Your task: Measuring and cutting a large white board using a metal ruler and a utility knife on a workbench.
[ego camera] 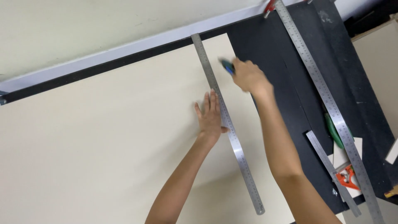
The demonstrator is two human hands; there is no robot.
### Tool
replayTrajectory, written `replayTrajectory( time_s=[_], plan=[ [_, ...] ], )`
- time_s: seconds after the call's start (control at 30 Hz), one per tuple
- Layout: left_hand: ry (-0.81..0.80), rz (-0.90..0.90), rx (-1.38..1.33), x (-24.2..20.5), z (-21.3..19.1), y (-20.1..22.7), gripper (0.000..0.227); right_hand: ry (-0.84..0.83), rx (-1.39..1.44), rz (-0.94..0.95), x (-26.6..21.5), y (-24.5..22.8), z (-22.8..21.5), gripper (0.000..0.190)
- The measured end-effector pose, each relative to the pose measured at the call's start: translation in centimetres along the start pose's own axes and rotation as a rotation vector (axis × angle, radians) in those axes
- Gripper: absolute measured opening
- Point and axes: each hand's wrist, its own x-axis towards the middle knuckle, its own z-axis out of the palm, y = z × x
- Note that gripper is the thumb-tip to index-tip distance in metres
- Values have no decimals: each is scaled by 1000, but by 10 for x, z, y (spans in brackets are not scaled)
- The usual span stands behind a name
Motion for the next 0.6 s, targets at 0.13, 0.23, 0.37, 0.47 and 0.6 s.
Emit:
replayTrajectory(
  time_s=[0.13,0.23,0.37,0.47,0.6],
  plan=[
    [3,-20,4,1,-1,2,129,210,226,21,30,-45,28,49],
    [-3,-10,-13,-1,-3,3,128,207,337,-33,11,-66,23,51],
    [28,-6,-37,0,0,2,129,212,249,-116,12,-74,16,51],
    [2,-55,141,12,11,5,136,149,171,-124,48,-68,23,62],
    [-2,-84,286,13,15,6,138,161,42,-227,90,-42,48,73]
  ],
)
